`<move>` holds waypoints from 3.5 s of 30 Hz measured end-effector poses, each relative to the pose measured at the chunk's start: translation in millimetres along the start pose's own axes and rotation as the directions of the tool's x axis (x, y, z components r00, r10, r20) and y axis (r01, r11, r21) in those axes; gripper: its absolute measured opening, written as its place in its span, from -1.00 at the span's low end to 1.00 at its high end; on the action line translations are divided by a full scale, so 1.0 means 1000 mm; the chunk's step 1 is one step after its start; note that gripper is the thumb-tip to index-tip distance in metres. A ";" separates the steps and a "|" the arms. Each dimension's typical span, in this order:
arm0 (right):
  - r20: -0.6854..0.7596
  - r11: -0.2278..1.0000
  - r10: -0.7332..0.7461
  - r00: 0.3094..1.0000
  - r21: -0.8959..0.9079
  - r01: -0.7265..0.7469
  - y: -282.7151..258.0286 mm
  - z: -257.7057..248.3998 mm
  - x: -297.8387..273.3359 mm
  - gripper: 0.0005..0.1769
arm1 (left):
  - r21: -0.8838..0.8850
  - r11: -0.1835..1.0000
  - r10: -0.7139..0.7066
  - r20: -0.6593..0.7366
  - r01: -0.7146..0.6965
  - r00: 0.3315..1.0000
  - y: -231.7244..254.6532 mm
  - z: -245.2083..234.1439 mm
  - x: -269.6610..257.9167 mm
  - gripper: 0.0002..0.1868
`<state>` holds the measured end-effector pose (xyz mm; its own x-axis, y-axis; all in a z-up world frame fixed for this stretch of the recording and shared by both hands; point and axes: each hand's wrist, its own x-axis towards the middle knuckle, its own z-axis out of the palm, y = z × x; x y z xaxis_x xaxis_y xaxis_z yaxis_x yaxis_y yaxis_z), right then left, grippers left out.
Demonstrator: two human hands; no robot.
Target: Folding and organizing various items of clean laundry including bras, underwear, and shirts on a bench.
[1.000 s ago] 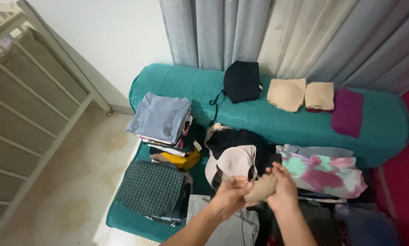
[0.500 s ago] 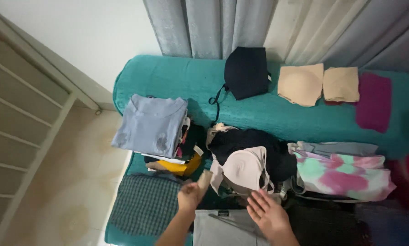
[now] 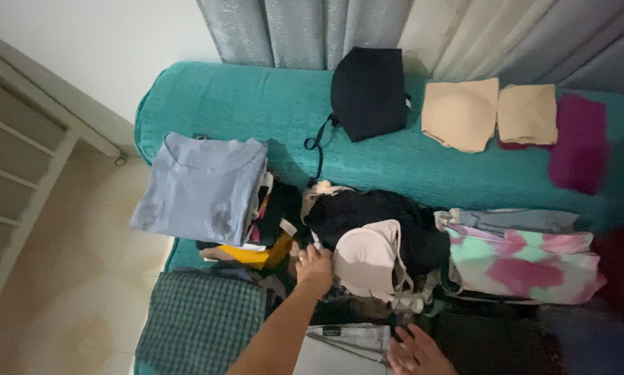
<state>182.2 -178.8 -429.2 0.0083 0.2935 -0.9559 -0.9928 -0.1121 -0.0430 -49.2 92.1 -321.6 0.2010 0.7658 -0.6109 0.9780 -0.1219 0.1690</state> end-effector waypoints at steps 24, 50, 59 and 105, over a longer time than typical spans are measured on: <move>0.930 0.041 -0.288 0.227 -0.225 0.973 -0.009 0.217 -0.322 -0.17 | -0.390 0.178 0.573 -0.706 -0.904 0.417 0.097 -0.249 -0.280 -0.69; 0.698 0.686 -0.411 0.586 -0.187 0.704 -0.031 0.235 -0.454 -0.51 | -0.842 -0.056 0.637 -0.444 -0.537 0.630 0.064 -0.152 -0.250 -0.23; 0.741 0.438 -0.441 0.506 -0.315 0.842 -0.035 0.229 -0.487 -0.48 | -0.562 0.139 0.675 -0.548 -0.815 0.493 0.068 -0.175 -0.307 -0.71; 0.601 -0.071 -0.701 0.384 -0.594 0.802 -0.117 0.227 -0.488 -0.43 | -0.639 0.118 0.215 -0.730 -0.760 0.648 0.038 -0.186 -0.300 -0.71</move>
<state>267.0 -93.0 108.3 0.6270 0.7620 -0.1619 0.1480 -0.3206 -0.9356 -82.7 -24.8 11.5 0.3006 0.9314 0.2054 -0.0727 -0.1923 0.9786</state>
